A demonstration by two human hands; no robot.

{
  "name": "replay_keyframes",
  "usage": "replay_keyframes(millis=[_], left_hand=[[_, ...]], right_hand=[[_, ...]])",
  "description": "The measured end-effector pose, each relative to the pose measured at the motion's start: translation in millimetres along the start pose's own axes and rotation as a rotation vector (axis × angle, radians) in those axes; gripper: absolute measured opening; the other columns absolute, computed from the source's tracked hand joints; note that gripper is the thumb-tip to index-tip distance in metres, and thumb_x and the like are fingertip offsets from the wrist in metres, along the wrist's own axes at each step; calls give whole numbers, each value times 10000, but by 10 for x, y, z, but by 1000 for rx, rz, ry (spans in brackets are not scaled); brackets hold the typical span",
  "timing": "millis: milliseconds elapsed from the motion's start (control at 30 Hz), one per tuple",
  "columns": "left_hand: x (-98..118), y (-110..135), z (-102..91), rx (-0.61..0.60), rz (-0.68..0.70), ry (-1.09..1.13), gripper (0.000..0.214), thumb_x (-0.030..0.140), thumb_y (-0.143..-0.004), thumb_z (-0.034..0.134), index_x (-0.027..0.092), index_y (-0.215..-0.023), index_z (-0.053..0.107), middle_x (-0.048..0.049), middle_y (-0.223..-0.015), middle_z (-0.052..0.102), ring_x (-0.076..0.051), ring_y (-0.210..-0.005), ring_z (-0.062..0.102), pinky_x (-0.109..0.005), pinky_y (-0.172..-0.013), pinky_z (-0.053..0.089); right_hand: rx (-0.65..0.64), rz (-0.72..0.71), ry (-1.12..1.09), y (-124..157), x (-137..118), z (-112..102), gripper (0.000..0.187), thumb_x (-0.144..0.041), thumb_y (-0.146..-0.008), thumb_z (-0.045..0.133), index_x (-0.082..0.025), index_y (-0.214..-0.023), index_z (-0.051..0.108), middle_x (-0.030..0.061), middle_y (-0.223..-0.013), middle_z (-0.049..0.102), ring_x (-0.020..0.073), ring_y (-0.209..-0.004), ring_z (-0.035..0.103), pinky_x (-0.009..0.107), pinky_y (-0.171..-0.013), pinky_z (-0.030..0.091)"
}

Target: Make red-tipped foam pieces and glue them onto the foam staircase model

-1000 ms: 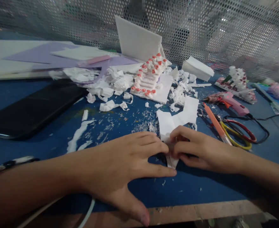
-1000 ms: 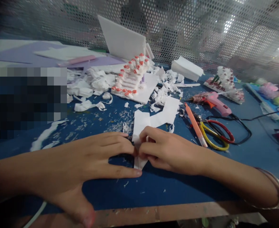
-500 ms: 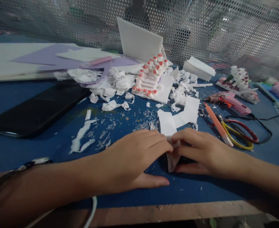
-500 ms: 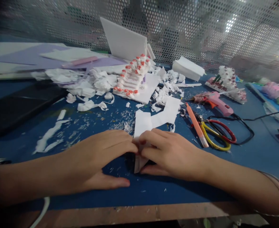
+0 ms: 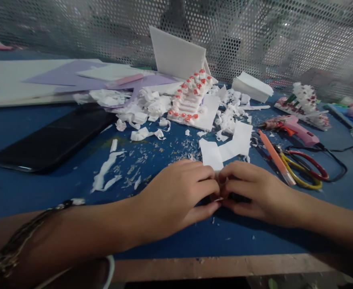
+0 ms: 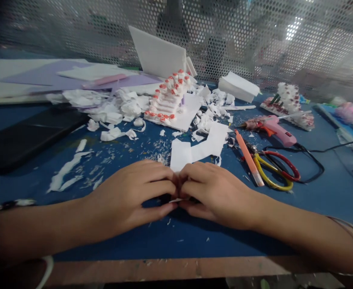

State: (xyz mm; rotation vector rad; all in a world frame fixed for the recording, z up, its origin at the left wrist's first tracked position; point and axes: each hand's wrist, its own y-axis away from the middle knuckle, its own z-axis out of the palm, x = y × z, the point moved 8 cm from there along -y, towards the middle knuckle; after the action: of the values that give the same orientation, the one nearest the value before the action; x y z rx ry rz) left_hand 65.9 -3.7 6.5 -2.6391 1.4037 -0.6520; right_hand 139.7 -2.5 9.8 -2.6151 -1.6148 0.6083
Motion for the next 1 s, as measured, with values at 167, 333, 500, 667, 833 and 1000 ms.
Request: replay_keyframes(millis=[167, 333, 500, 667, 833, 1000], left_hand=[[-53, 8, 1, 4, -40, 52, 200, 259, -877, 440, 171, -810, 607, -22, -871, 606, -151, -792, 553, -271, -694, 398], [-97, -9, -5, 10, -69, 20, 216, 263, -867, 443, 157, -761, 599, -34, -819, 600, -157, -771, 559, -268, -675, 413], [-119, -26, 12, 7, -102, -6, 173, 244, -845, 461, 154, -754, 578, -26, -799, 585, -150, -748, 542, -254, -656, 408], [-114, -38, 18, -19, -110, -37, 111, 222, -817, 490, 157, -761, 561, -18, -790, 572, -150, -730, 528, -251, -635, 394], [-128, -34, 0, -28, -135, -22, 53, 197, -803, 501, 165, -785, 539, -5, -782, 566, -146, -717, 526, -251, -622, 386], [-125, -13, -25, 2, -144, 25, 71, 177, -802, 492, 172, -861, 531, -15, -905, 568, -139, -773, 549, -251, -661, 404]], right_hand=[[-31, 148, -280, 9, 155, 44, 98, -220, -833, 517, -151, -797, 575, 44, -950, 518, 81, -810, 529, 212, -745, 450], [-44, 161, -274, 6, 174, 52, 112, -231, -842, 514, -151, -821, 590, 50, -958, 503, 88, -832, 516, 226, -766, 441], [-24, 168, -211, -2, 161, 57, 154, -266, -859, 485, -149, -811, 574, 48, -905, 506, 97, -791, 506, 233, -726, 434], [2, 152, -187, -14, 145, 43, 136, -259, -858, 488, -150, -782, 518, 28, -838, 506, 94, -747, 484, 215, -666, 417], [-10, 80, -235, -14, 134, 23, 80, -201, -847, 505, -155, -842, 570, 37, -902, 533, 90, -816, 514, 213, -735, 428], [-60, 60, -251, -15, 119, 10, 91, -203, -821, 546, -155, -874, 603, 51, -928, 559, 107, -866, 533, 232, -769, 443]])
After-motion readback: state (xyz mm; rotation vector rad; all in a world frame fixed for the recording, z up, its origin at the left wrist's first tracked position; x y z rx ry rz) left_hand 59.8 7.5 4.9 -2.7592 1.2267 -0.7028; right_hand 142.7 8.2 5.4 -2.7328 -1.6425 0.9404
